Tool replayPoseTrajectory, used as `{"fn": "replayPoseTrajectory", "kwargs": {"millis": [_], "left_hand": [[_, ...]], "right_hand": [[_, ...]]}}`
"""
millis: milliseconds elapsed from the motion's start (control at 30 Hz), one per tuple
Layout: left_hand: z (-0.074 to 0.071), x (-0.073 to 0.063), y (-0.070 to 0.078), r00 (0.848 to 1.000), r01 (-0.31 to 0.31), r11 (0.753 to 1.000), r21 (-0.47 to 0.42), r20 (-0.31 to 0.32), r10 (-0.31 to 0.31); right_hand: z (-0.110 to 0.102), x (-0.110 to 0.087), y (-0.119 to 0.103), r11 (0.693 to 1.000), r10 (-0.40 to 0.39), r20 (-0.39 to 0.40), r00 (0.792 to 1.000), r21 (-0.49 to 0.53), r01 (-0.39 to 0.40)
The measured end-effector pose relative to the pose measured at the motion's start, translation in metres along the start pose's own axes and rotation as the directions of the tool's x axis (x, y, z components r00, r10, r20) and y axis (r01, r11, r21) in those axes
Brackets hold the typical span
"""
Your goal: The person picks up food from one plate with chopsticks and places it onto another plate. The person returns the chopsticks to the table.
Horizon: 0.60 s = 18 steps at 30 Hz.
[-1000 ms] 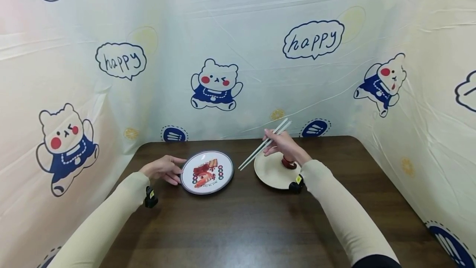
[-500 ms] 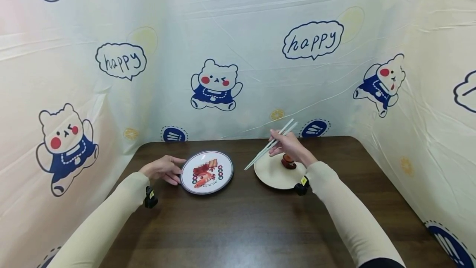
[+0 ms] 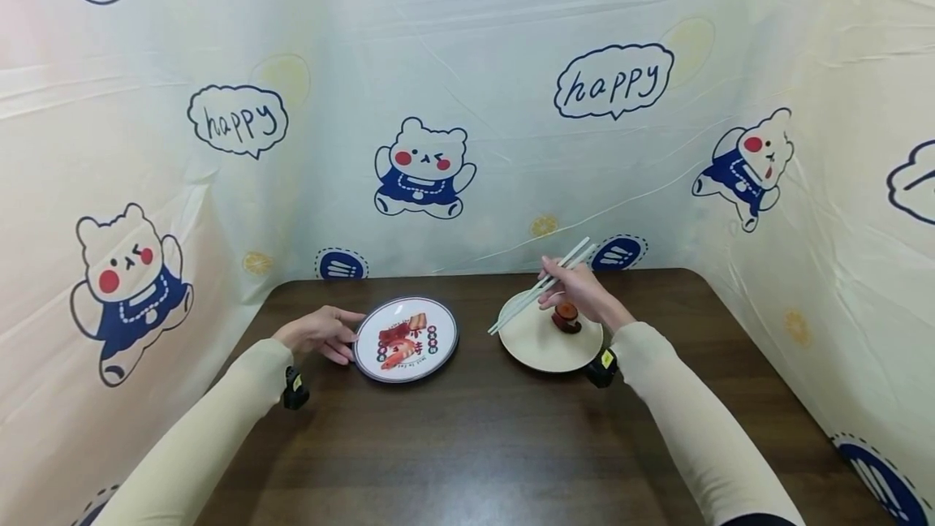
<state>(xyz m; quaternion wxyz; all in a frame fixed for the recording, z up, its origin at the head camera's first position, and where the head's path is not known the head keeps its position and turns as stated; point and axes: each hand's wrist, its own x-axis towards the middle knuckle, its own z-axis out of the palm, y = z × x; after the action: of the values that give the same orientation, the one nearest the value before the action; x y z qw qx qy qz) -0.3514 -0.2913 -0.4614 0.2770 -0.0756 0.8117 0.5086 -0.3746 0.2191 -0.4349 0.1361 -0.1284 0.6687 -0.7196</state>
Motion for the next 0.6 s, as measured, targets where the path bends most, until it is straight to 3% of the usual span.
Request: {"fn": "replayPoseTrajectory", "kwargs": {"millis": [300,600], "left_hand": [[0.0,0.001,-0.002,1.0,-0.002,1.0,0.005,-0.001,0.002],[0.001,0.001,-0.001,1.0,0.006,1.0,0.004,-0.002,-0.006]], "right_hand": [[-0.009,-0.009,0.0,1.0,-0.008,-0.025,1.0,-0.009,0.008],[-0.02,-0.016,-0.001,0.998,0.001,-0.044,0.999,0.058,0.001]]}}
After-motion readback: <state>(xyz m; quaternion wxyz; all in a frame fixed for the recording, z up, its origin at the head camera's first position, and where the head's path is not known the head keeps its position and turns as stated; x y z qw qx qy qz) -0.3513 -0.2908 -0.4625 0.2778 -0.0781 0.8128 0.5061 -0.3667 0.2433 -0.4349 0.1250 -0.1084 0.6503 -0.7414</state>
